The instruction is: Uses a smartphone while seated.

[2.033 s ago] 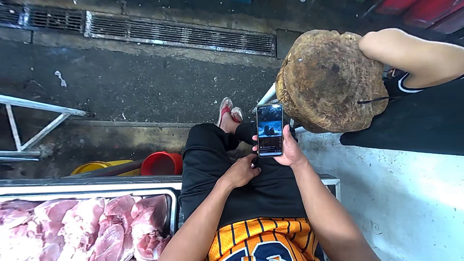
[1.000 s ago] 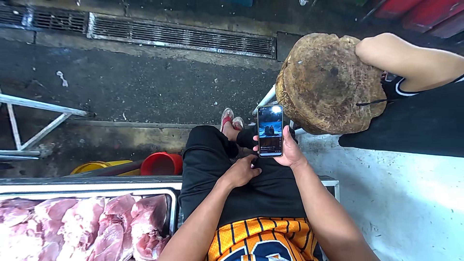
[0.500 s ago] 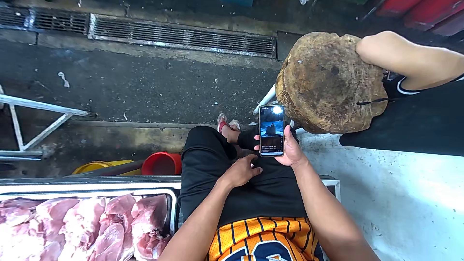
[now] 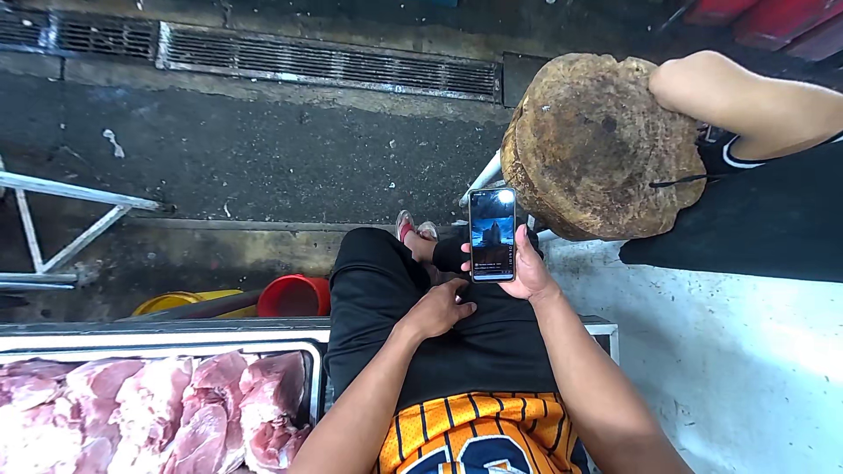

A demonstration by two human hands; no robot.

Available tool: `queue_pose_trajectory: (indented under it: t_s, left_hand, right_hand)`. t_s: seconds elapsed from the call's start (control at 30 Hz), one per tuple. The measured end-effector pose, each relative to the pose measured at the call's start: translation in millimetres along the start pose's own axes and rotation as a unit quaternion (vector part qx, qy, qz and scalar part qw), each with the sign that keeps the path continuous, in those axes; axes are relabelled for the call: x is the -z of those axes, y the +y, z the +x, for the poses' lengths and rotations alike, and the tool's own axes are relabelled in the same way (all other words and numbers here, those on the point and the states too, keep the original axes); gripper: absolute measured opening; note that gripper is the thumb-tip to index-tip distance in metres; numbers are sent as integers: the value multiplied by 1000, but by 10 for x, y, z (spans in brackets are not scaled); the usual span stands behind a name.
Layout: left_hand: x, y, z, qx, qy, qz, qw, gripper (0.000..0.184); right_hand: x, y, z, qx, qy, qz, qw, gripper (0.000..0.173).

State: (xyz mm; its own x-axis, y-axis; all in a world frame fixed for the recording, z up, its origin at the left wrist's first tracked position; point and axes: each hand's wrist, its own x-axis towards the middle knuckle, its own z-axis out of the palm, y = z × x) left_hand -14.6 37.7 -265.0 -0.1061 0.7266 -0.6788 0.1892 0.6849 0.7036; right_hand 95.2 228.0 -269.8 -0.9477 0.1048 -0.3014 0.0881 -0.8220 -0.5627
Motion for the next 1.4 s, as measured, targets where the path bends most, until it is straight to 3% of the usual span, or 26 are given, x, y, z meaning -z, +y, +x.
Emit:
queue_pose_trajectory:
  t_s: [1.4]
  left_hand:
    - [10,2,4,-2,-5,4,1000,56]
  right_hand:
    - [-8,-5,17,-2,5,0,1000,83]
